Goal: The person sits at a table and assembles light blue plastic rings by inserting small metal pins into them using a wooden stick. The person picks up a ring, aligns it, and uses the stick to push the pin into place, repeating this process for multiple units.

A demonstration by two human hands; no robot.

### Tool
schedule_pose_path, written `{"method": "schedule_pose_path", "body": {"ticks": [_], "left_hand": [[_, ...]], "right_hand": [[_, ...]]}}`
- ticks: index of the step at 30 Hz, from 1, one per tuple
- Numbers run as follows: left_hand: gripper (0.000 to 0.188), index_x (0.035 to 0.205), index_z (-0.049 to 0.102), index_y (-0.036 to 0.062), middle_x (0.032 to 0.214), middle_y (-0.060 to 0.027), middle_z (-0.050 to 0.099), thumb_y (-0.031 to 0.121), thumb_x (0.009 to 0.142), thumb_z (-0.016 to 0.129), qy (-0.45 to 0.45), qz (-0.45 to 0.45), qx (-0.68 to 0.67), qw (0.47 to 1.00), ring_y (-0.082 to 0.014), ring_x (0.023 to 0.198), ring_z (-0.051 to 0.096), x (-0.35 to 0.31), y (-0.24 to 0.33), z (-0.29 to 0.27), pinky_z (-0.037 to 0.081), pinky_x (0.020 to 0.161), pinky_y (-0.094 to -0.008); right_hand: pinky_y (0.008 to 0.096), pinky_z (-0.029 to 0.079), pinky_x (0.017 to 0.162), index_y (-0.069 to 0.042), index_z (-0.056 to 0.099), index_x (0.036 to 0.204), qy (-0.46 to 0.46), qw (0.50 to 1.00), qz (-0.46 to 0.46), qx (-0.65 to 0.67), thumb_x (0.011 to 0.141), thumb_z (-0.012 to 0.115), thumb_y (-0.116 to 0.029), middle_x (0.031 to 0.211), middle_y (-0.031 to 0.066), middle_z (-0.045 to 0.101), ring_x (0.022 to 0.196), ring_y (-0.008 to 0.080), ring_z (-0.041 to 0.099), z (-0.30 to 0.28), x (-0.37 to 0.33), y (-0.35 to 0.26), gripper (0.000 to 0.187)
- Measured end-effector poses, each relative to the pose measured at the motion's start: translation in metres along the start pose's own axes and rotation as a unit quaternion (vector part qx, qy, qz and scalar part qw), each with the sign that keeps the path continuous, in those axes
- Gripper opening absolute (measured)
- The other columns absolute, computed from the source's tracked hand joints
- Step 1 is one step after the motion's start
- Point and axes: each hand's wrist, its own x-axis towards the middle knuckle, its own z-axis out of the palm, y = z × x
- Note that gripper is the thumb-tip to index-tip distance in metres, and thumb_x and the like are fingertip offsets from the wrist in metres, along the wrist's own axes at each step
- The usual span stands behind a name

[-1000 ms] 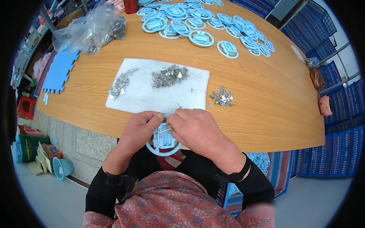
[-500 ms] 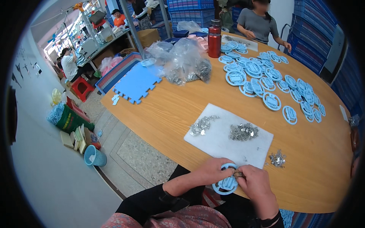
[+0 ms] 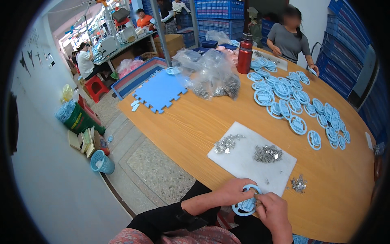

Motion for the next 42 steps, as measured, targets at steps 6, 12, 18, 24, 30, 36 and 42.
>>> {"method": "schedule_pose_path", "body": {"ticks": [6, 12, 18, 24, 30, 36, 42], "left_hand": [[0.038, 0.114, 0.067, -0.0042, 0.100, -0.0194, 0.071, 0.024, 0.088, 0.063, 0.006, 0.047, -0.084, 0.995, -0.0249, 0.091, 0.069, -0.001, -0.011, -0.002, 0.054, 0.081, -0.0357], [0.041, 0.137, 0.055, 0.0030, 0.102, -0.0040, 0.069, 0.019, 0.099, 0.059, -0.061, -0.048, -0.282, 0.956, -0.0059, 0.084, 0.064, -0.007, 0.014, -0.018, 0.055, 0.071, -0.0232], [0.044, 0.136, 0.054, -0.0034, 0.115, -0.0068, 0.067, 0.021, 0.099, 0.056, -0.055, -0.095, -0.317, 0.942, -0.0099, 0.098, 0.063, -0.036, 0.029, -0.031, 0.053, 0.084, -0.0256], [0.047, 0.140, 0.050, -0.0055, 0.121, -0.0097, 0.064, 0.015, 0.098, 0.048, -0.065, -0.143, -0.305, 0.939, -0.0130, 0.101, 0.063, -0.026, 0.029, -0.031, 0.053, 0.088, -0.0288], [0.047, 0.139, 0.051, -0.0030, 0.120, -0.0085, 0.064, 0.009, 0.094, 0.049, -0.073, -0.083, -0.210, 0.971, -0.0140, 0.099, 0.063, -0.026, 0.036, -0.026, 0.052, 0.087, -0.0299], [0.043, 0.135, 0.051, -0.0025, 0.112, -0.0129, 0.066, 0.008, 0.094, 0.047, -0.075, 0.057, 0.174, 0.980, -0.0182, 0.098, 0.066, -0.022, 0.047, -0.025, 0.052, 0.086, -0.0322], [0.037, 0.132, 0.048, -0.0001, 0.094, -0.0100, 0.062, 0.021, 0.101, 0.048, -0.061, -0.028, -0.221, 0.973, -0.0165, 0.072, 0.062, -0.022, 0.024, -0.016, 0.051, 0.062, -0.0299]], "right_hand": [[0.0366, 0.049, 0.057, -0.004, 0.070, 0.095, 0.029, 0.999, -0.018, -0.005, 0.070, 0.069, -0.001, 0.075, 0.0110, 0.058, 0.067, 0.0273, 0.062, -0.008, 0.000, -0.012, 0.025], [0.0251, 0.043, 0.054, 0.000, 0.064, 0.116, 0.142, 0.901, 0.231, 0.338, 0.092, 0.064, -0.007, 0.082, 0.0016, 0.059, 0.065, 0.0090, 0.053, 0.006, -0.010, 0.016, 0.024], [0.0148, 0.034, 0.047, -0.003, 0.063, 0.116, -0.040, 0.781, 0.320, 0.535, 0.103, 0.058, -0.022, 0.076, -0.0057, 0.059, 0.055, -0.0008, 0.046, -0.003, 0.005, -0.015, 0.023], [0.0160, 0.035, 0.048, -0.001, 0.062, 0.111, -0.026, 0.787, 0.319, 0.528, 0.103, 0.057, -0.022, 0.076, -0.0042, 0.060, 0.054, -0.0003, 0.045, -0.003, -0.004, -0.003, 0.023], [0.0168, 0.035, 0.048, -0.001, 0.062, 0.110, -0.050, 0.795, 0.311, 0.519, 0.103, 0.059, -0.023, 0.075, -0.0049, 0.060, 0.054, 0.0000, 0.045, -0.004, -0.003, -0.002, 0.024], [0.0170, 0.035, 0.049, -0.002, 0.062, 0.110, -0.048, 0.797, 0.319, 0.511, 0.102, 0.059, -0.025, 0.075, -0.0051, 0.060, 0.054, 0.0002, 0.045, -0.004, -0.004, -0.001, 0.024], [0.0187, 0.041, 0.056, 0.000, 0.061, 0.114, 0.038, 0.768, 0.265, 0.581, 0.103, 0.058, -0.022, 0.080, -0.0012, 0.062, 0.062, 0.0024, 0.050, -0.005, -0.006, -0.008, 0.025]]}}
